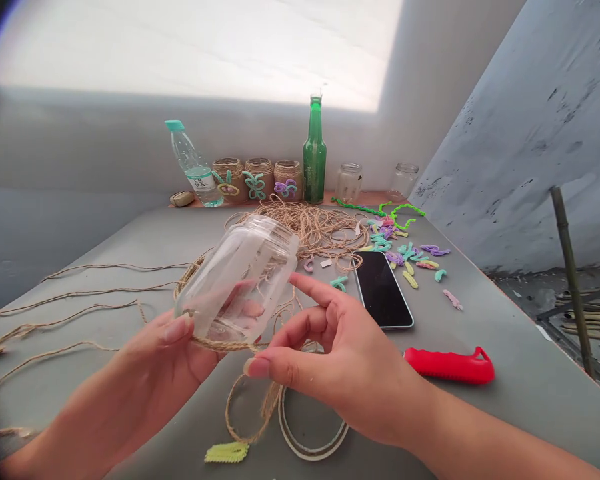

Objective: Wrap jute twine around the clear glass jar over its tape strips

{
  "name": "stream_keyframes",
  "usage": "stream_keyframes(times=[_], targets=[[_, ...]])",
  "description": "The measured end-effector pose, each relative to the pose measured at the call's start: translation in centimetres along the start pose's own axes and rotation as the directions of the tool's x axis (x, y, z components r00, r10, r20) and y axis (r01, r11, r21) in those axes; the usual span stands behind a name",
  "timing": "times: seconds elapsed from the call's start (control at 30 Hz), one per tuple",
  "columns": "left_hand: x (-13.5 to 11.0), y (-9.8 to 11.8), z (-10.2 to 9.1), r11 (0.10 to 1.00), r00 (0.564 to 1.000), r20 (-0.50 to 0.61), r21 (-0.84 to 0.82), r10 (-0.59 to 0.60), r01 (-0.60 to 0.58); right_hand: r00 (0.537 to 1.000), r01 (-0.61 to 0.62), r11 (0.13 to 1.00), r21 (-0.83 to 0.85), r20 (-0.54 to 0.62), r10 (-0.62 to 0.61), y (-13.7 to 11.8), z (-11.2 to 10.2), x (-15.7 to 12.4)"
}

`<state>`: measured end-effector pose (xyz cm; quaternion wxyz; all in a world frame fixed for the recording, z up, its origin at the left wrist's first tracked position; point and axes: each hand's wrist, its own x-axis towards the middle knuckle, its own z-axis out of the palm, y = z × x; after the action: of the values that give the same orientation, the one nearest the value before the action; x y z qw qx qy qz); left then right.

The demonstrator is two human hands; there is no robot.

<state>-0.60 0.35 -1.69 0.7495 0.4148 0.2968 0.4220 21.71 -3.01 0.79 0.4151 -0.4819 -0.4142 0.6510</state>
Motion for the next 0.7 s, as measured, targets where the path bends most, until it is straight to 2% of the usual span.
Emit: stream_keyframes(times=[0.1, 0.2, 0.33, 0.47, 0.63, 0.7], targets=[[-0.2, 0.4, 0.6, 0.999, 0.996, -0.077, -0.007, 0.037, -0.037, 0.999, -0.029, 0.999, 0.035, -0.011, 0.030, -0.3, -0.1, 0.1], [-0.2, 0.8, 0.5, 0.996, 0.989, -0.124, -0.016, 0.082, -0.084, 1.000, 0.005, 1.000, -0.022, 0.011, -0.005, -0.3, -0.3, 0.1], [0.3, 1.2, 0.4, 0.992, 0.991, -0.078, -0.044, 0.111, -0.115, 0.992, 0.122, 0.984, -0.133, 0.040, -0.117, -0.2, -0.3, -0.3], [0.2, 1.1, 0.8, 0.995, 0.996, -0.027, -0.053, 0.087, -0.088, 0.981, 0.192, 0.964, -0.183, 0.022, -0.191, -0.2, -0.4, -0.2], [-0.4, 0.7, 0.9, 0.992, 1.000, -0.018, -0.129, -0.003, 0.001, 0.982, 0.184, 0.963, -0.197, -0.005, -0.189, 0.2, -0.6, 0.3], [-0.5, 0.6, 0.9, 0.987, 0.999, -0.013, -0.156, -0.035, 0.032, 0.988, 0.149, 0.973, -0.177, -0.007, -0.152, 0.4, -0.5, 0.5]])
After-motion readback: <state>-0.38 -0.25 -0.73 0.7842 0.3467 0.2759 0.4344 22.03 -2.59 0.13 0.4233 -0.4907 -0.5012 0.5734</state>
